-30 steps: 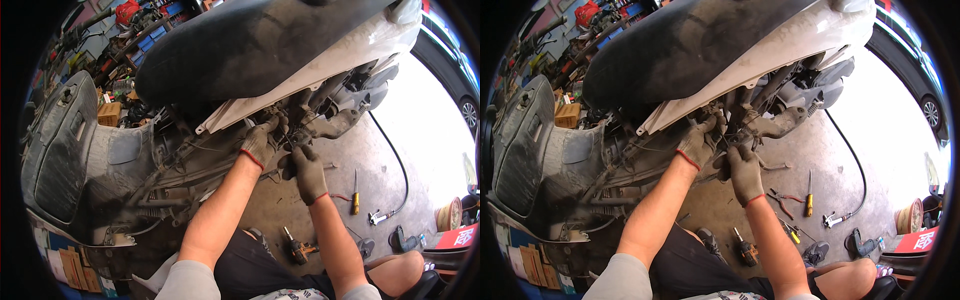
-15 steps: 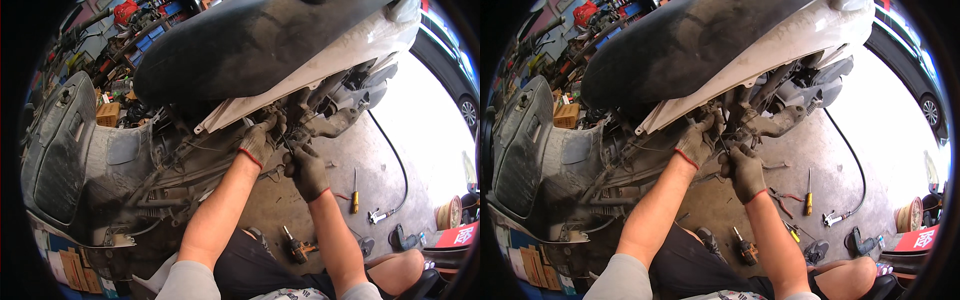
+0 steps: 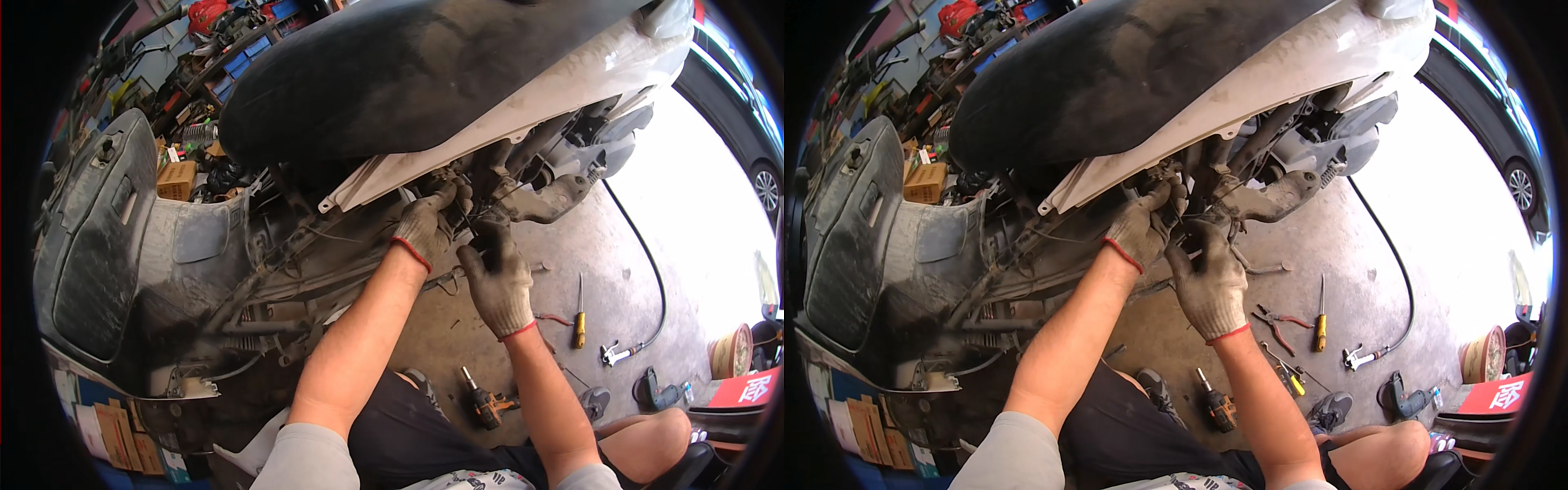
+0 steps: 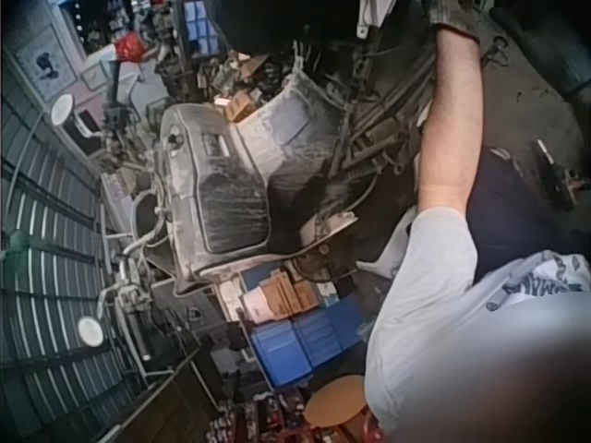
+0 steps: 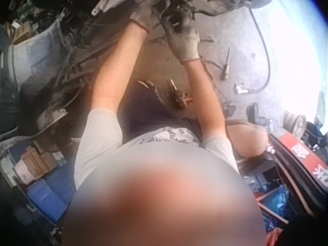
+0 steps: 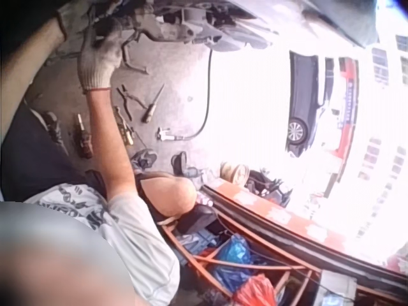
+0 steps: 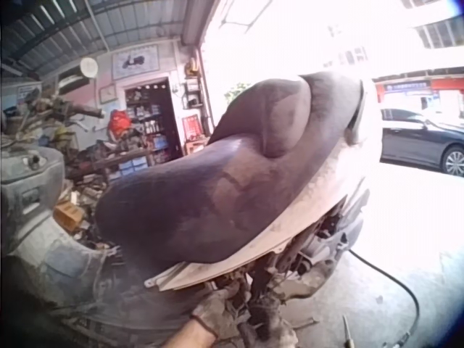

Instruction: The recorder is working on the internal components of a motorcycle, specifically adjusting cables and wires.

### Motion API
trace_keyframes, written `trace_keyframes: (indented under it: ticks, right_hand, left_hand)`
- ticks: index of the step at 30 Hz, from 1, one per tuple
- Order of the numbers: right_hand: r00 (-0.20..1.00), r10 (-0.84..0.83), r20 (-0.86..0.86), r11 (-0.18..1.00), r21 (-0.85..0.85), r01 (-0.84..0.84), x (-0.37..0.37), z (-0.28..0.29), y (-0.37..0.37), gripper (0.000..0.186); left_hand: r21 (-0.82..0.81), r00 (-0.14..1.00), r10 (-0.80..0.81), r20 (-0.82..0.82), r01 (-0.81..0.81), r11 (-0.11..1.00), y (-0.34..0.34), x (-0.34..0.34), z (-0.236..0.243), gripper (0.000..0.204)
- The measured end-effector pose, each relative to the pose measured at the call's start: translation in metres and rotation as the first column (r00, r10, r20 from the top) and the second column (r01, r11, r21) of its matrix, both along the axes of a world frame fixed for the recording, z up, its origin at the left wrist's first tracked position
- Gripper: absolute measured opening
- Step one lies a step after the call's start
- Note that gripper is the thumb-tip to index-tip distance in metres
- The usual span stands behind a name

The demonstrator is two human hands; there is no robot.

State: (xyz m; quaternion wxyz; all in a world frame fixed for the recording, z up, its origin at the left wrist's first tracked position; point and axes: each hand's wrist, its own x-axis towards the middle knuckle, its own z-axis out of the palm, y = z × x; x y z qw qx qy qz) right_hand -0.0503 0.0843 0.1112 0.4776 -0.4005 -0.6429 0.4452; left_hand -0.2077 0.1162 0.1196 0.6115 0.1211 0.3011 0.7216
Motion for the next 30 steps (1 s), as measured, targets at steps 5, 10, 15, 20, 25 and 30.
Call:
trace_keyframes:
  ticks: [5, 10, 15, 20, 25, 30]
  right_hand:
    - [0.723, 0.086, -0.685, 0.704, -0.472, -0.531, 0.009, -0.021, 0.029, 0.025]
    - [0.987, -0.019, 0.162, 0.995, -0.093, 0.035, 0.011, -0.002, 0.007, 0.027]
    - [0.987, 0.122, -0.103, 0.900, -0.408, -0.154, 0.011, 0.001, 0.011, 0.029]
    - [0.836, 0.184, -0.516, 0.742, -0.485, -0.463, 0.009, 0.011, 0.005, 0.030]
    - [0.983, 0.065, -0.173, 0.997, -0.039, -0.073, 0.006, 0.003, 0.007, 0.030]
    - [0.704, 0.005, -0.710, 0.632, -0.543, -0.553, 0.012, -0.010, 0.021, 0.028]
  left_hand:
    - [-0.003, 1.000, -0.020, 0.019, 0.020, 1.000, 0.005, 0.005, 0.002, 0.015]
    - [0.021, 0.998, -0.041, 0.050, 0.040, 0.999, 0.001, -0.002, -0.001, 0.024]
    - [0.003, 1.000, -0.016, -0.005, 0.016, 1.000, -0.001, 0.002, 0.005, 0.015]
    - [-0.021, 0.999, 0.014, -0.050, -0.015, 1.000, -0.004, -0.002, 0.003, 0.015]
    - [0.001, 1.000, -0.013, -0.026, 0.013, 1.000, 0.000, 0.002, 0.005, 0.016]
    - [-0.012, 0.999, -0.009, 0.036, 0.009, 1.000, 0.002, 0.004, 0.003, 0.015]
